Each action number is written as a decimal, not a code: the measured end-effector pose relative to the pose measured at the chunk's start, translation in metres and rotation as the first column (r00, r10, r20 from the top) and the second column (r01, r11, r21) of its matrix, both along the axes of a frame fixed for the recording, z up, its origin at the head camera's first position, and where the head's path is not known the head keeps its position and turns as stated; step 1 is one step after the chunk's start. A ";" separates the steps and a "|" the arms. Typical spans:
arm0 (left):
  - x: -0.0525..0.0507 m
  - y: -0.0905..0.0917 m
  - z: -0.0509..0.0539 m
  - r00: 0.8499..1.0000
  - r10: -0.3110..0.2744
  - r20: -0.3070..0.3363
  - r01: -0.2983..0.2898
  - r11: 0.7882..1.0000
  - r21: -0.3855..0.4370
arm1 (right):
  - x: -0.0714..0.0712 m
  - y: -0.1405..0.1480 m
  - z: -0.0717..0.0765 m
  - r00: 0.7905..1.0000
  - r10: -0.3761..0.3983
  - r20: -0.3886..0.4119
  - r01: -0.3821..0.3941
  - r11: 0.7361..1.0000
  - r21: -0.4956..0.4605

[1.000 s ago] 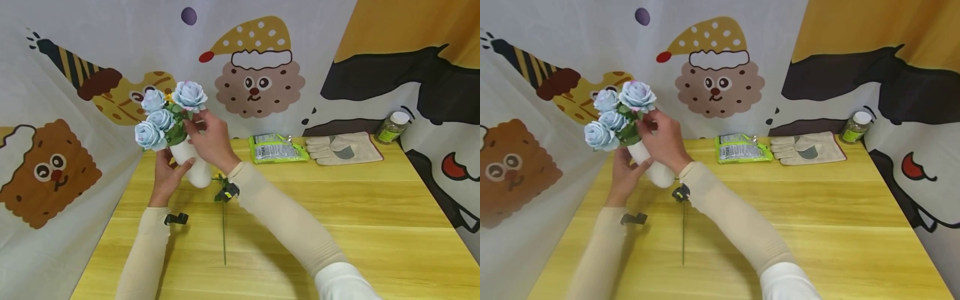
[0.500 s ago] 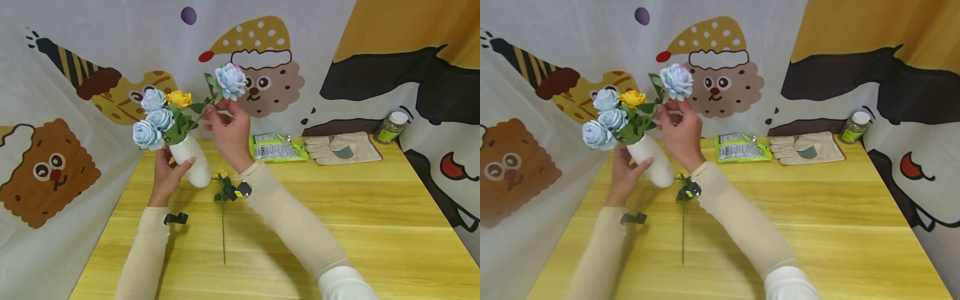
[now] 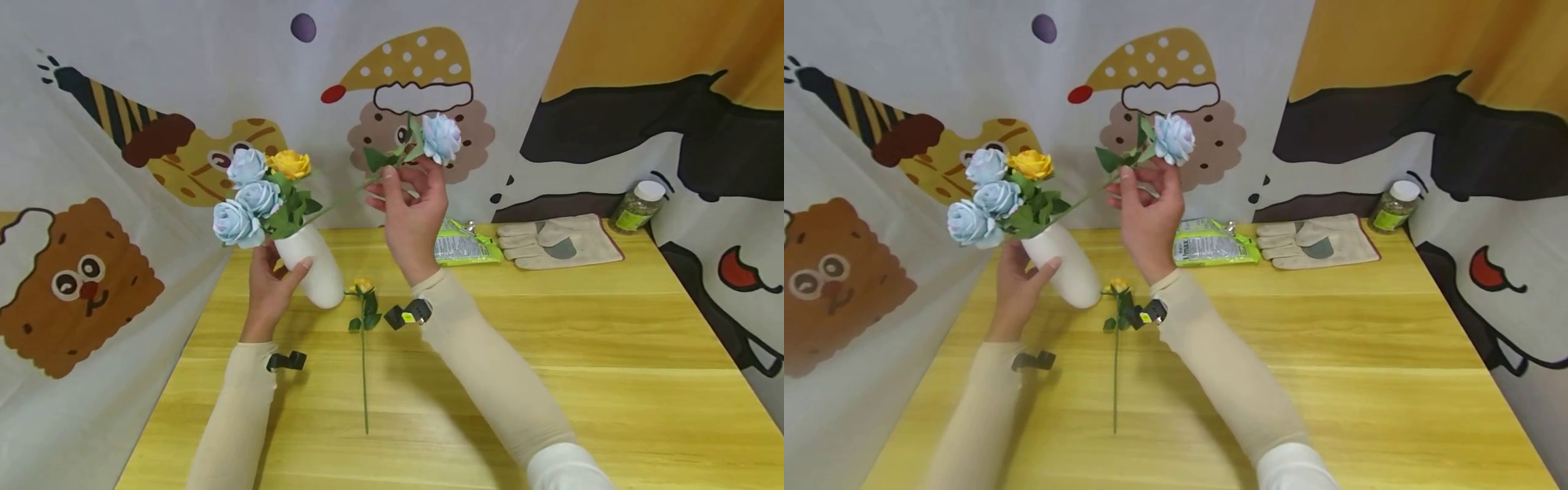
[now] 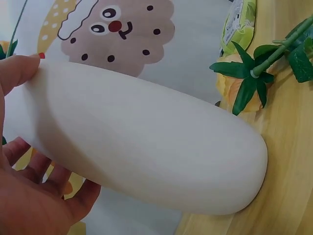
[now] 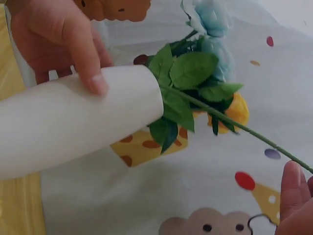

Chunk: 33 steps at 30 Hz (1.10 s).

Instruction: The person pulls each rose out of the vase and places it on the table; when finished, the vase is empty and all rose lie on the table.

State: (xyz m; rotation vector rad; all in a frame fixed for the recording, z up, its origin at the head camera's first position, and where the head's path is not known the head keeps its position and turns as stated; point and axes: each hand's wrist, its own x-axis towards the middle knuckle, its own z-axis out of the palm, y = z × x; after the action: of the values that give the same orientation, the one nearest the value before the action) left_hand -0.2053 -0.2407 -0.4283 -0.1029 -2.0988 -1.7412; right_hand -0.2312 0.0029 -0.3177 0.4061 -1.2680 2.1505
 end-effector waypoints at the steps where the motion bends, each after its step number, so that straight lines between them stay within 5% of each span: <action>1: 0.001 0.000 0.000 1.000 0.002 -0.003 -0.002 1.000 0.008 | 0.000 0.002 -0.002 1.000 -0.004 0.002 0.004 1.000 -0.016; 10: 0.009 0.002 0.001 0.999 0.038 0.014 -0.038 0.999 0.011 | 0.000 0.031 -0.029 0.999 -0.030 0.027 0.032 0.997 -0.066; 22: 0.008 0.002 0.013 0.999 0.027 -0.039 -0.029 0.999 -0.039 | 0.008 0.064 -0.071 0.988 0.027 0.153 -0.061 0.974 0.218; 28: 0.007 0.003 0.017 0.999 0.035 -0.020 -0.035 0.998 -0.043 | 0.011 0.073 -0.085 0.953 0.086 0.289 -0.184 0.926 0.331; 33: 0.008 0.003 0.017 0.999 0.044 0.003 -0.044 0.998 -0.044 | 0.016 0.075 -0.100 0.897 0.137 0.419 -0.313 0.868 0.386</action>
State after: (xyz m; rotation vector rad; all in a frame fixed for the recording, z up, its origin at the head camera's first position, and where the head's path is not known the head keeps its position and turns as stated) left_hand -0.1969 -0.2378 -0.4114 -0.0661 -2.1269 -1.6714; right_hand -0.2153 0.0784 -0.4180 0.3453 -2.0487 2.1884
